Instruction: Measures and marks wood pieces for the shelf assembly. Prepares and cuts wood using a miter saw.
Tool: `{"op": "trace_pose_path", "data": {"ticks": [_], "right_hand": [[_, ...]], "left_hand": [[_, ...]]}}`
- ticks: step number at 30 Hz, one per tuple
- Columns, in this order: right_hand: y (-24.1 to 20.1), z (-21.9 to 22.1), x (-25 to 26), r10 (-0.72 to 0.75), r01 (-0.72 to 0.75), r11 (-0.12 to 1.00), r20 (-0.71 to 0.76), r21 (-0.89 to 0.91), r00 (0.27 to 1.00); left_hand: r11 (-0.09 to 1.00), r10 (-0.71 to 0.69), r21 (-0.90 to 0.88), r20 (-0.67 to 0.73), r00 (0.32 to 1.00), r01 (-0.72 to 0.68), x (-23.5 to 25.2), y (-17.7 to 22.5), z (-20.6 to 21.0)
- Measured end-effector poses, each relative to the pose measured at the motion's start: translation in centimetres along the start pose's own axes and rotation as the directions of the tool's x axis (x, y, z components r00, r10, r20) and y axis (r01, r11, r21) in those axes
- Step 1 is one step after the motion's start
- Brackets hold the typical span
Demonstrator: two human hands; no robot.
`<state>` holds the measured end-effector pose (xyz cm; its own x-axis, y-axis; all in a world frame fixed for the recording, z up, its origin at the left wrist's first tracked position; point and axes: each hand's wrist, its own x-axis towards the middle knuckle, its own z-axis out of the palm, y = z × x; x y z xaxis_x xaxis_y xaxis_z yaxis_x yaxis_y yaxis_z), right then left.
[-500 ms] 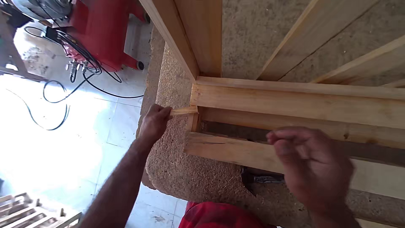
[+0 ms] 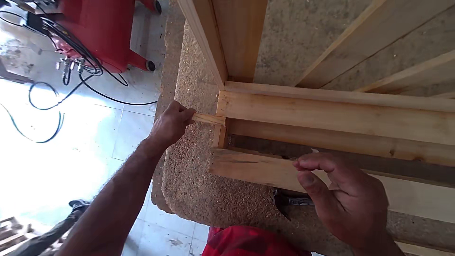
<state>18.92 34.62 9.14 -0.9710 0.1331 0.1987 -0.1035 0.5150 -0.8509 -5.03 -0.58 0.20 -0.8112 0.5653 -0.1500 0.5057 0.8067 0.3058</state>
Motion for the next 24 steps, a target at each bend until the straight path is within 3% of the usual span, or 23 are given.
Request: {"op": "trace_pose_path", "data": {"ticks": [3,5,8,10,14,18,21,22,24], "right_hand": [[0.0,3.0,2.1,0.004,0.006,0.991,0.069,-0.135,0.998],[0.3,6.8,4.5,0.093,-0.041,0.967,0.197,-0.253,0.976],[1.8,12.9,8.6,0.274,-0.060,0.895,0.437,-0.442,0.857],[2.2,15.0,9.9,0.351,-0.004,0.834,0.524,-0.552,0.776],[1.3,15.6,10.5,0.342,0.177,0.712,0.556,-0.679,0.757],[0.5,15.8,11.4,0.384,0.188,0.690,0.573,-0.699,0.724],[2.0,14.4,11.0,0.363,0.052,0.834,0.618,-0.549,0.697],[2.6,13.2,10.5,0.341,-0.042,0.893,0.612,-0.448,0.714],[2.7,8.8,8.7,0.286,-0.197,0.953,0.461,-0.232,0.840]], "left_hand": [[1.000,0.000,0.005,-0.010,1.000,0.000,-0.2,-0.1,0.2],[1.000,-0.007,0.007,-0.002,1.000,0.007,-0.4,0.0,0.1],[1.000,-0.014,0.023,0.002,1.000,0.014,-0.3,0.1,-0.1],[1.000,-0.012,0.024,0.005,1.000,0.012,-0.3,0.2,-0.3],[1.000,0.003,0.021,0.012,1.000,-0.003,-0.1,-0.2,-0.3],[1.000,0.002,0.000,0.010,1.000,-0.002,-0.1,-0.1,-0.2],[1.000,-0.005,0.022,-0.015,1.000,0.005,-0.5,0.0,-0.1],[0.999,-0.018,0.036,-0.023,1.000,0.019,-1.1,0.4,-0.4],[0.997,-0.060,0.047,-0.055,0.997,0.063,-3.0,1.6,-1.6]]}}
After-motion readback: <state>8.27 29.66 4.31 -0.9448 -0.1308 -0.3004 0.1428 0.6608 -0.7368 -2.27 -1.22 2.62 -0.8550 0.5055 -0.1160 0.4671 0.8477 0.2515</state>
